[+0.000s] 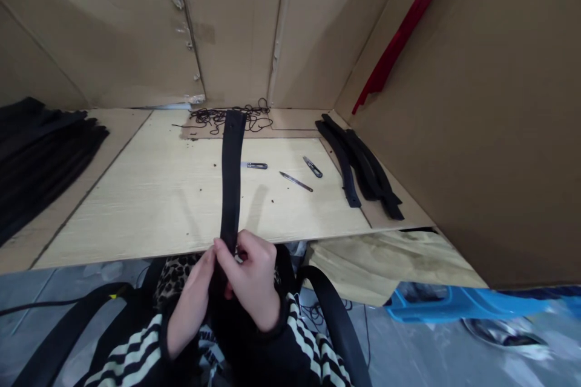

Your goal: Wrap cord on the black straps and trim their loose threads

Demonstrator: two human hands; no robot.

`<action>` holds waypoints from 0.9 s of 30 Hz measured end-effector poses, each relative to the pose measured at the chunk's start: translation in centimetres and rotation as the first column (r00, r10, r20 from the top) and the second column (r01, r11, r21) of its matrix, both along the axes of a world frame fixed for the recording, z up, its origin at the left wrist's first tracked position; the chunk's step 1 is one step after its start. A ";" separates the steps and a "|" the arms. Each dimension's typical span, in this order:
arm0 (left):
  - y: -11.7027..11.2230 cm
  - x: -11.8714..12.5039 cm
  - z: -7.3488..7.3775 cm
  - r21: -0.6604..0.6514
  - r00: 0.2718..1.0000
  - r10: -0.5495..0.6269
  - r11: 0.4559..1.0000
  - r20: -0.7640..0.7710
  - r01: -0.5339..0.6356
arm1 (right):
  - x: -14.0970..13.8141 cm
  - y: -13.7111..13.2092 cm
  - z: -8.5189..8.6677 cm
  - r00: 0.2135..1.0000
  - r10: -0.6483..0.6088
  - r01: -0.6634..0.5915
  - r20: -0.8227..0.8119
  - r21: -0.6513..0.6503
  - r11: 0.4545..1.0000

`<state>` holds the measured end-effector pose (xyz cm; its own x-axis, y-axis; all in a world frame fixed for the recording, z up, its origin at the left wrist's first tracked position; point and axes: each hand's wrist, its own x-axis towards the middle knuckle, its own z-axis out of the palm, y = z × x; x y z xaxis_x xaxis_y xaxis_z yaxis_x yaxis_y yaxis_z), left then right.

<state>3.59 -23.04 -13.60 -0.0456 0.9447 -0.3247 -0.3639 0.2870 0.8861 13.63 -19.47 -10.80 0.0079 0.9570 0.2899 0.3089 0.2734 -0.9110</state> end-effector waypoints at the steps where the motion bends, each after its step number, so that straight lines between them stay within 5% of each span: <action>1: -0.1 0.1 -0.1 -0.027 1.000 -0.023 0.999 0.020 0.024 | 0.0 0.0 0.0 1.000 0.014 -0.014 -0.003 0.019 1.000; 4: -0.2 -0.2 -0.6 -0.091 0.910 -0.325 0.929 0.258 0.358 | 0.1 0.5 0.4 0.985 0.117 -0.119 -0.125 -0.011 0.993; 6: 0.0 -0.4 -0.7 -0.009 0.638 -0.577 0.738 0.510 0.674 | 0.0 1.0 0.7 0.950 0.204 -0.230 -0.236 -0.088 0.969; 8: 0.2 -0.4 -0.8 0.070 0.446 -0.641 0.615 0.624 0.785 | -0.1 1.4 1.0 0.934 0.188 -0.238 -0.304 -0.136 0.962; 9: 0.3 -0.4 -0.7 0.045 0.502 -0.612 0.659 0.611 0.751 | -0.2 1.5 1.0 0.941 0.124 -0.177 -0.316 -0.146 0.973; 10: 0.3 -0.3 -0.7 -0.020 0.663 -0.535 0.770 0.524 0.638 | -0.3 1.5 1.0 0.948 0.039 -0.091 -0.316 -0.152 0.984; 12: 0.2 0.0 -0.5 -0.067 0.942 -0.274 0.954 0.195 0.291 | -0.2 1.4 0.9 0.949 -0.106 0.061 -0.297 -0.156 0.986; 13: 0.1 0.0 -0.4 -0.036 0.988 -0.151 0.988 0.041 0.152 | -0.1 1.3 0.8 0.950 -0.121 0.080 -0.288 -0.152 0.985; 15: 0.1 -0.1 -0.3 0.000 0.993 -0.087 0.996 -0.078 0.087 | 0.4 1.2 0.9 0.961 -0.019 -0.018 -0.275 -0.131 0.991; 17: 0.2 -0.3 -0.2 -0.059 0.956 -0.285 0.955 0.074 0.290 | 1.0 1.4 1.3 0.947 0.185 -0.214 -0.263 -0.085 0.973; 19: 0.5 -0.5 -0.2 -0.071 0.794 -0.535 0.815 0.289 0.575 | 1.5 1.8 1.7 0.896 0.369 -0.393 -0.247 -0.054 0.918; 21: 0.7 -0.5 0.0 -0.040 0.633 -0.668 0.675 0.390 0.737 | 1.6 2.2 2.0 0.873 0.421 -0.447 -0.246 -0.060 0.892; 22: 0.8 -0.5 0.1 -0.040 0.634 -0.671 0.674 0.385 0.737 | 1.5 2.4 2.1 0.883 0.393 -0.424 -0.256 -0.078 0.902; 24: 0.7 -0.4 0.3 -0.041 0.786 -0.570 0.803 0.240 0.595 | 1.3 2.5 2.1 0.929 0.241 -0.284 -0.282 -0.126 0.950; 26: 0.3 -0.5 0.5 0.038 0.941 -0.319 0.945 -0.114 0.326 | 1.1 2.3 2.0 0.951 0.042 -0.091 -0.306 -0.147 0.985; 27: 0.1 -0.6 0.5 0.111 0.937 -0.181 0.969 -0.297 0.223 | 1.1 2.2 1.9 0.948 -0.026 -0.021 -0.316 -0.147 0.989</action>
